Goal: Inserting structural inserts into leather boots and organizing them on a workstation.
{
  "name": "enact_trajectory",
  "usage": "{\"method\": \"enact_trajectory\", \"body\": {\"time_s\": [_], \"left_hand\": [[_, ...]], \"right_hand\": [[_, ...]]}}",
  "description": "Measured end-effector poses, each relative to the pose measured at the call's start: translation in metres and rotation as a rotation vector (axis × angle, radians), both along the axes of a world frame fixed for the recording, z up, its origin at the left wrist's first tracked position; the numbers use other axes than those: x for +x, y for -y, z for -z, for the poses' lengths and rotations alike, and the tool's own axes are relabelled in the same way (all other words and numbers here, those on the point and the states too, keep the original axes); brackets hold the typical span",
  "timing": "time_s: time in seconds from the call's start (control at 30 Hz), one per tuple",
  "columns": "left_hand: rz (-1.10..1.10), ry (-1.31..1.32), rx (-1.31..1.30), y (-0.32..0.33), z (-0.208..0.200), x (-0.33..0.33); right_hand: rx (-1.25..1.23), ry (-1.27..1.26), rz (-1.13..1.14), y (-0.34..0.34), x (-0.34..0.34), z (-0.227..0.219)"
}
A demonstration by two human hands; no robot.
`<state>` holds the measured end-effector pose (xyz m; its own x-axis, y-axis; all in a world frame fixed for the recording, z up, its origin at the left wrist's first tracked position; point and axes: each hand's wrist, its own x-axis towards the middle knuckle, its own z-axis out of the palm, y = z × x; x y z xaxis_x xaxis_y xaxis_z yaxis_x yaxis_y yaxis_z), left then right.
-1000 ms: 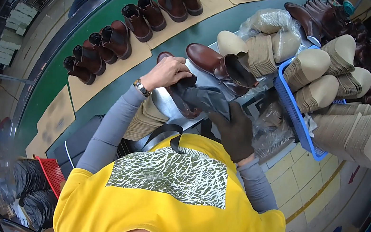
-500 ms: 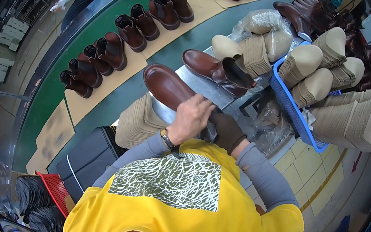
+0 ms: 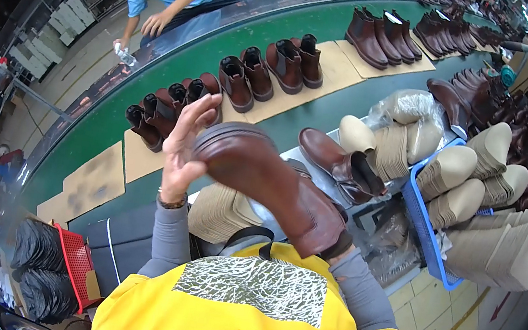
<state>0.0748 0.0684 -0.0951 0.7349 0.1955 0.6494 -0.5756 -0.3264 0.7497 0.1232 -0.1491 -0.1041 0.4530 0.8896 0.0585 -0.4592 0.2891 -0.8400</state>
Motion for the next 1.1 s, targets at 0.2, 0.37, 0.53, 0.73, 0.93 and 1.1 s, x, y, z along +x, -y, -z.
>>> {"method": "enact_trajectory", "body": {"time_s": [0.2,0.37,0.53,0.73,0.93,1.1], "left_hand": [[0.47,0.503,-0.108,0.029,-0.066,-0.036],[0.512,0.544,-0.037,0.018,-0.079,-0.062],[0.365,0.755,-0.307,0.057,-0.069,-0.051],[0.255,0.024,-0.557,0.022,-0.041,-0.028],[0.212,-0.007,-0.597,-0.007,0.001,-0.032],[0.191,-0.055,-0.605,-0.004,0.011,-0.019]], "right_hand": [[-0.015,-0.192,-0.179,-0.007,-0.011,-0.005],[0.024,-0.567,-0.216,0.013,-0.02,-0.008],[0.152,-0.906,0.027,-0.038,-0.077,0.1],[-0.102,0.324,-0.128,0.008,0.023,0.004],[-0.243,0.701,-0.042,0.037,0.018,0.032],[-0.027,1.257,0.225,0.046,0.005,0.018]]}}
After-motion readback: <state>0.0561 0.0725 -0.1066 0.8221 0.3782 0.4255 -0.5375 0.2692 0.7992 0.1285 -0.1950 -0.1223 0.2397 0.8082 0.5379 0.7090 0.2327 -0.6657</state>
